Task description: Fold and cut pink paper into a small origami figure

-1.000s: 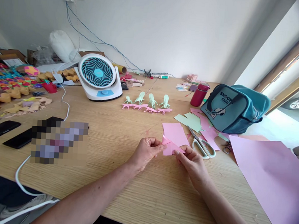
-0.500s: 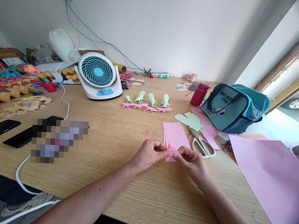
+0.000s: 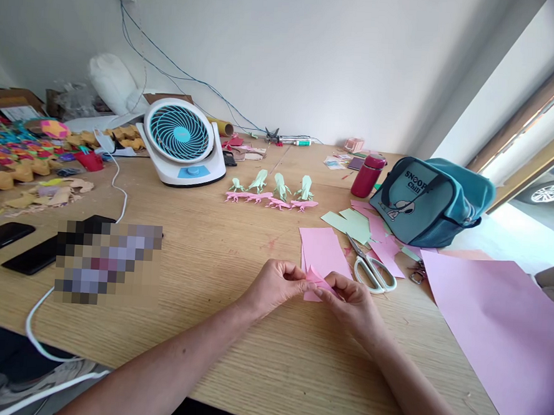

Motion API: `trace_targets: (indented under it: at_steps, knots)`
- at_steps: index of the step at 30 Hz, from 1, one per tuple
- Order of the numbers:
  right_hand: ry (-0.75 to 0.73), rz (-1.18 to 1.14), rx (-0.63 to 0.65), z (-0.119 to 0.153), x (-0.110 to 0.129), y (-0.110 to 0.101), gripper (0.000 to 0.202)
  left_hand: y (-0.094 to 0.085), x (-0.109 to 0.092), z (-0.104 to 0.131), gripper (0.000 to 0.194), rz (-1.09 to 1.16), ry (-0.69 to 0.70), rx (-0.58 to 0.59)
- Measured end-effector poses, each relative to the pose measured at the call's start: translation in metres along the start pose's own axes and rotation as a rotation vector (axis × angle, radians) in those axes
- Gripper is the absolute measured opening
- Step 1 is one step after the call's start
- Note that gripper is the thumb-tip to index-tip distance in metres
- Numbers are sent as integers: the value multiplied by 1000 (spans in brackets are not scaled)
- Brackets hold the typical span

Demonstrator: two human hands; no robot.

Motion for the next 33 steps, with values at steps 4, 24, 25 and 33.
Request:
trace_targets:
  at_steps: [4, 24, 25, 33]
  knots:
    - [9, 2, 29, -1, -6, 1, 40, 0, -1, -1, 37, 20, -13, 15]
    - [8, 18, 48, -1, -7, 5, 34, -3, -3, -2, 32, 14, 99, -5]
    - [13, 24, 52, -1, -8, 6, 33, -4, -2, -2, 32, 17, 103, -13]
    - [-16, 54, 48, -2, -5, 4, 36, -3, -3, -1, 29, 36, 82, -7]
Point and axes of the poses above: each hand's wrist, its own z-axis away from the middle knuckle, its own y-axis out of the palm, x = y × z, the point moved 7 cm from there along -z, towards the middle knuckle, and after that the axes turned 4 degrees about z, right-handed, at the moved point
